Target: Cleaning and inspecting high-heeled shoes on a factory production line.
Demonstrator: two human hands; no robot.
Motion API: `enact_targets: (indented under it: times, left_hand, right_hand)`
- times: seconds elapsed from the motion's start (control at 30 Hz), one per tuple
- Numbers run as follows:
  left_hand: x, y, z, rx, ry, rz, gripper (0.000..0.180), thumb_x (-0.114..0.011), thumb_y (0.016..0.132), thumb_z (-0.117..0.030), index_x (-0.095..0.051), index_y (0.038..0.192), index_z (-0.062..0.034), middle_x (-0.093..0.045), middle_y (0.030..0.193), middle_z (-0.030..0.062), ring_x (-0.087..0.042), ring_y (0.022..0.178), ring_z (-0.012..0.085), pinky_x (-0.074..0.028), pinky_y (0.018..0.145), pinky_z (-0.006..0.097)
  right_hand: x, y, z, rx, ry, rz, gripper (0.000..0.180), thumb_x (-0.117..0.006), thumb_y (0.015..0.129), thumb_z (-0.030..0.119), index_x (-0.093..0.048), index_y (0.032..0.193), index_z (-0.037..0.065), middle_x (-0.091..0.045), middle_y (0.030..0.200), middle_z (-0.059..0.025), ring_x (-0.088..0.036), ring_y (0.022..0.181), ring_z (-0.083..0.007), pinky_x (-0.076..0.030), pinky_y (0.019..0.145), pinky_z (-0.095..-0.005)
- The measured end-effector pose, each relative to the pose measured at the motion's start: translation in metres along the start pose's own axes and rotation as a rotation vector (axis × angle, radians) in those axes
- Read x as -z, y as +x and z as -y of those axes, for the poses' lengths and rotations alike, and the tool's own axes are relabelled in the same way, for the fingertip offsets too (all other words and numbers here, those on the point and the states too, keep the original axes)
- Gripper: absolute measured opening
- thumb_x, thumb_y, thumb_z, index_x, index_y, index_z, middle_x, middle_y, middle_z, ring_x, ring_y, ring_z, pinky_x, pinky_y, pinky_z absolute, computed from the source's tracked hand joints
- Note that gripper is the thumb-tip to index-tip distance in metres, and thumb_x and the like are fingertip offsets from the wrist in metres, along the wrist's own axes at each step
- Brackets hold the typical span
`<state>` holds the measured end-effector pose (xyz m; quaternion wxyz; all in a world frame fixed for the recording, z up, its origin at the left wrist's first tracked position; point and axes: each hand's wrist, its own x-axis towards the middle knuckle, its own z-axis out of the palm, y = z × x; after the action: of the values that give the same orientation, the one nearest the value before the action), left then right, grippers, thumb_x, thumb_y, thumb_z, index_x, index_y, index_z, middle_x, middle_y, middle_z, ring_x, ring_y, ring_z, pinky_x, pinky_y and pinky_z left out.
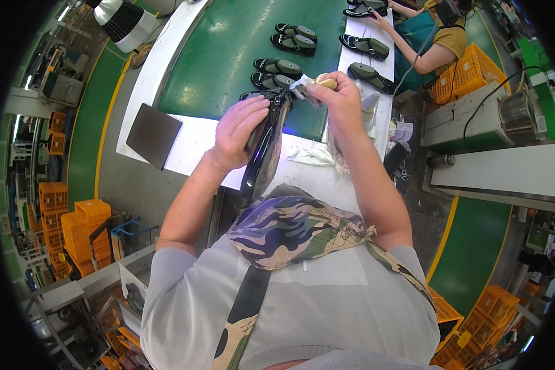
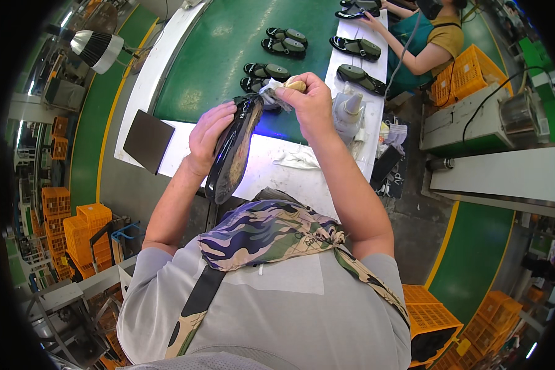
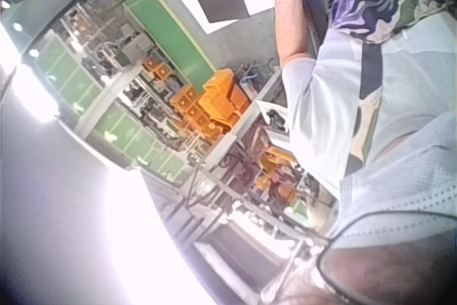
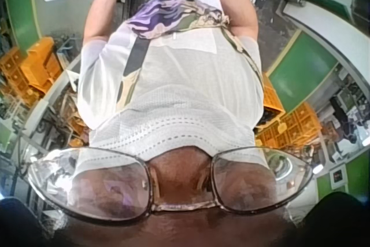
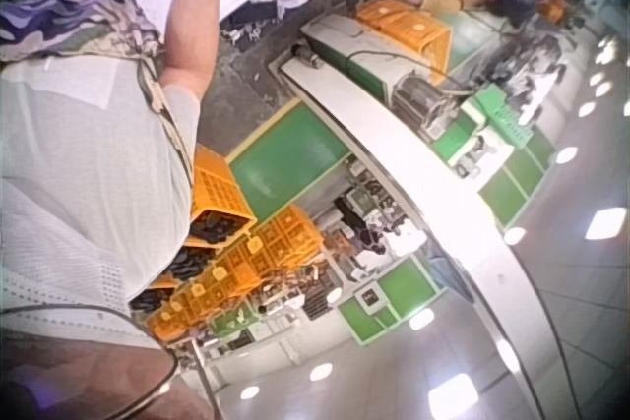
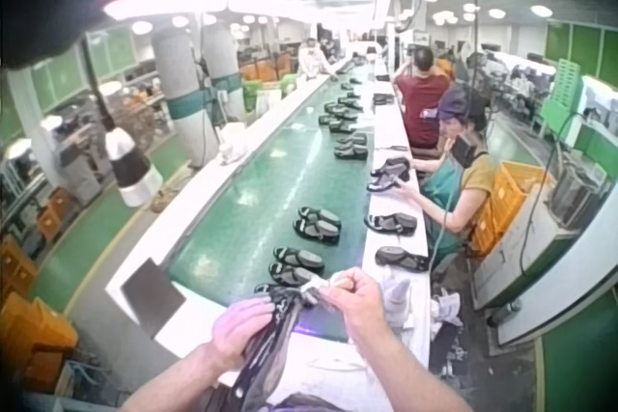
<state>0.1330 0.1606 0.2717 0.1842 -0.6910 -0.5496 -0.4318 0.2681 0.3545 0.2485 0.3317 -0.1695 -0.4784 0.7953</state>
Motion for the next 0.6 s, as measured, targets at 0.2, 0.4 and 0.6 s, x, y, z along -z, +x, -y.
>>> enact_targets:
  times: [0.2,0.4,0.6]
  left_hand:
    - [-0.0006,0.0000,-0.0002,-0.013,0.012,0.015,0.041,-0.072,0.073,0.000,-0.060,0.112,0.0044,-0.066,0.114,0.0222,-0.065,0.105,0.0401,-0.053,0.089,0.046]
    - [-0.0026,0.0011,0.0001,-0.017,0.004,0.019,0.041,-0.071,0.073,0.002,-0.060,0.113,0.0040,-0.066,0.114,0.0219,-0.065,0.105,0.0398,-0.053,0.090,0.045]
    - [-0.0036,0.0026,-0.0009,-0.009,-0.001,0.023,0.042,-0.071,0.072,0.003,-0.060,0.113,0.0041,-0.066,0.114,0.0218,-0.065,0.105,0.0393,-0.053,0.090,0.045]
  right_hand:
    - [0.0049,0.0052,-0.0059,0.003,-0.044,-0.053,0.022,-0.077,0.075,0.000,-0.059,0.087,0.004,-0.062,0.081,-0.0017,-0.056,0.069,-0.0079,-0.047,0.062,-0.0233]
    - [0.0042,0.0056,-0.0070,0.010,-0.028,-0.041,0.022,-0.078,0.075,0.001,-0.059,0.086,0.004,-0.062,0.080,-0.0014,-0.056,0.068,-0.0073,-0.047,0.062,-0.0230]
    - [0.0024,0.0041,-0.0085,0.015,-0.043,-0.043,0.021,-0.077,0.076,0.001,-0.058,0.086,0.005,-0.061,0.079,-0.0009,-0.055,0.067,-0.0069,-0.046,0.061,-0.0225]
